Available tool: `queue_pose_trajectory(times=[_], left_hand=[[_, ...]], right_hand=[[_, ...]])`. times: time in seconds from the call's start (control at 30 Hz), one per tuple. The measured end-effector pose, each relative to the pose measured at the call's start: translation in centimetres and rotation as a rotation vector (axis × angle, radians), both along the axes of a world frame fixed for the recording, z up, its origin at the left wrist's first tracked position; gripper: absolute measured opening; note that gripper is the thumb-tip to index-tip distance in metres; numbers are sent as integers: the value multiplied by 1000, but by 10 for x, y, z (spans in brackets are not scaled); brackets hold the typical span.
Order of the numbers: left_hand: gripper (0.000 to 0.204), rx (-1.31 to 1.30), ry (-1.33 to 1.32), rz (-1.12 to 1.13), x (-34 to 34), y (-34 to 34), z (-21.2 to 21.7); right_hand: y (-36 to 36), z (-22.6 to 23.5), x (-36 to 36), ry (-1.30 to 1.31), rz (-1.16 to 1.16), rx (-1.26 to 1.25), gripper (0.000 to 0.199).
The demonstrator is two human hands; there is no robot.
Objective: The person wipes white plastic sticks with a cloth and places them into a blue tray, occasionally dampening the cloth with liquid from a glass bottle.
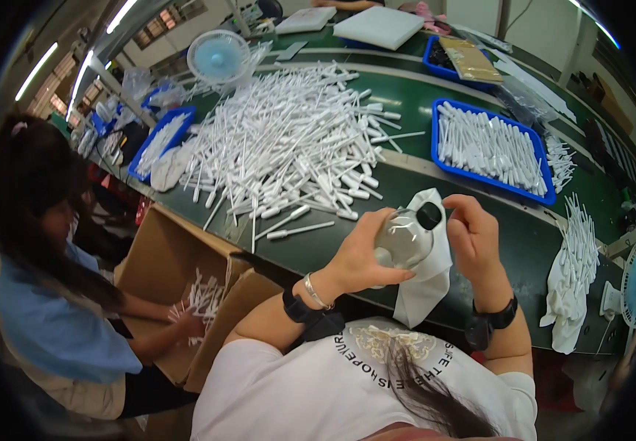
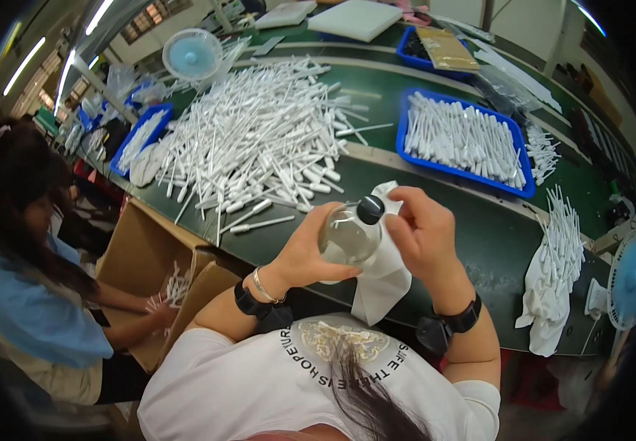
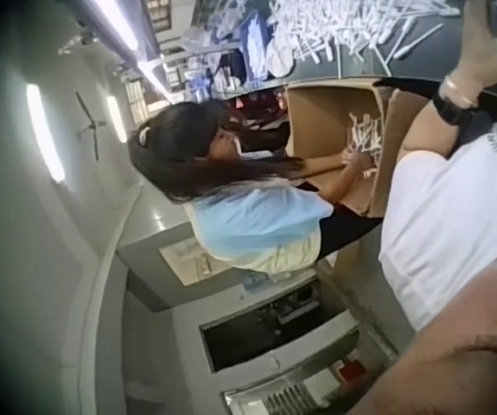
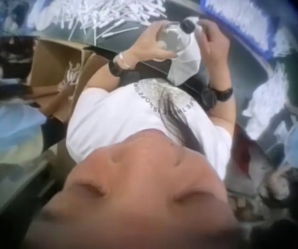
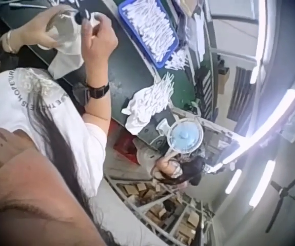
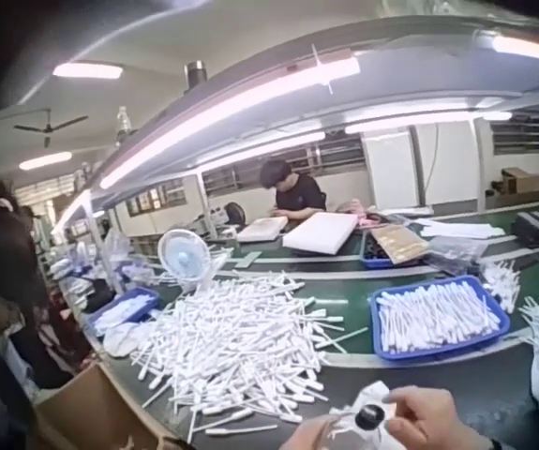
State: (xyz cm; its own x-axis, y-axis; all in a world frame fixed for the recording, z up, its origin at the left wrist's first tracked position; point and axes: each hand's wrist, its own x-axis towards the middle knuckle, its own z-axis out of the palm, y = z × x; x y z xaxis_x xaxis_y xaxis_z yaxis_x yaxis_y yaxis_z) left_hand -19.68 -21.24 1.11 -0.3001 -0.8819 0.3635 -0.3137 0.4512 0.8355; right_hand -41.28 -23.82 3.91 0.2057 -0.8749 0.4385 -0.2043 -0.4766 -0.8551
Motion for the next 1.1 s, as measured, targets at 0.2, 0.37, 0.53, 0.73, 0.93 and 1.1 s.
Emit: queue_pose_trajectory(times=[0.2, 0.37, 0.53, 0.73, 0.93, 1.1], left_hand=[[82, -53, -160, 48, 16, 16, 7], [81, -30, -112, -52, 29, 19, 0], [81, -22, -66, -219, 36, 20, -1], [81, 7, 7, -293, 49, 24, -24], [83, 84, 56, -476, 33, 24, -22], [84, 99, 76, -406, 39, 24, -25]], right_hand=[[17, 27, 23, 538, -36, -282, 24], [22, 51, 29, 554, 168, -78, 29], [20, 67, 27, 676, 421, -389, 29], [30, 77, 42, 756, 645, -438, 28], [59, 86, 43, 855, 566, -252, 23], [50, 61, 54, 757, 445, -218, 23]])
